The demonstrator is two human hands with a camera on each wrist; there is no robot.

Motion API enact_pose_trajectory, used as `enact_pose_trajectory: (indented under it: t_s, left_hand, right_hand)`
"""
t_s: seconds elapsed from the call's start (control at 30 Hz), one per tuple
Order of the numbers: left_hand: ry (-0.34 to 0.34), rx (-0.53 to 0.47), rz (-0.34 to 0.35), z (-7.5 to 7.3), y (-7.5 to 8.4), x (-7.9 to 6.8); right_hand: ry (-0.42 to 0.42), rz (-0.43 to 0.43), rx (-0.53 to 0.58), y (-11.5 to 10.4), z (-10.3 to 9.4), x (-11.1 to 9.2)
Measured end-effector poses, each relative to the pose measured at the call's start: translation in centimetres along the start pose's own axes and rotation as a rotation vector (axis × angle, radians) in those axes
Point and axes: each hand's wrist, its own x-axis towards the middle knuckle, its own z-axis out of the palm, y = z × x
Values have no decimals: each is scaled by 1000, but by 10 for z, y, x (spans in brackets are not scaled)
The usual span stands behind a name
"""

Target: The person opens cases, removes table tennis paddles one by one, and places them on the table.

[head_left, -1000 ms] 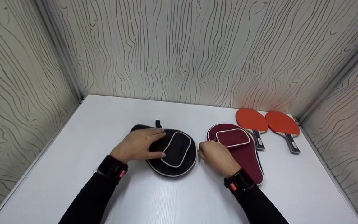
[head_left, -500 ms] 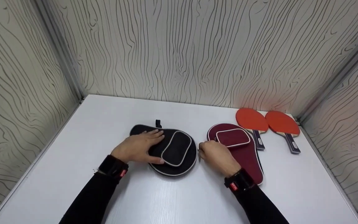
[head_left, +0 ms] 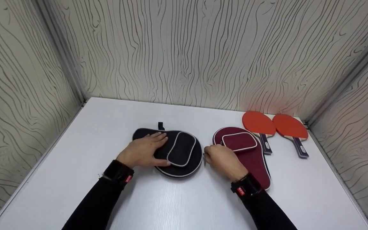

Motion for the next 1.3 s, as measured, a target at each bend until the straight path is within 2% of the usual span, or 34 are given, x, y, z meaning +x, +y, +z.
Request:
enact_pose_trajectory:
  t_s: [0.5,1.03,1.3]
  left_hand:
    - [71,-18,-56,2,0,0]
    - [99,-26,-115,5,4,5]
    - [113,-15,-156,7,7,6]
  right_hand:
    - [49,-61,-27,-7,2,-5]
    - [1,-72,15,-18,3,-5]
    - [-13,-115,28,-24,5,-5]
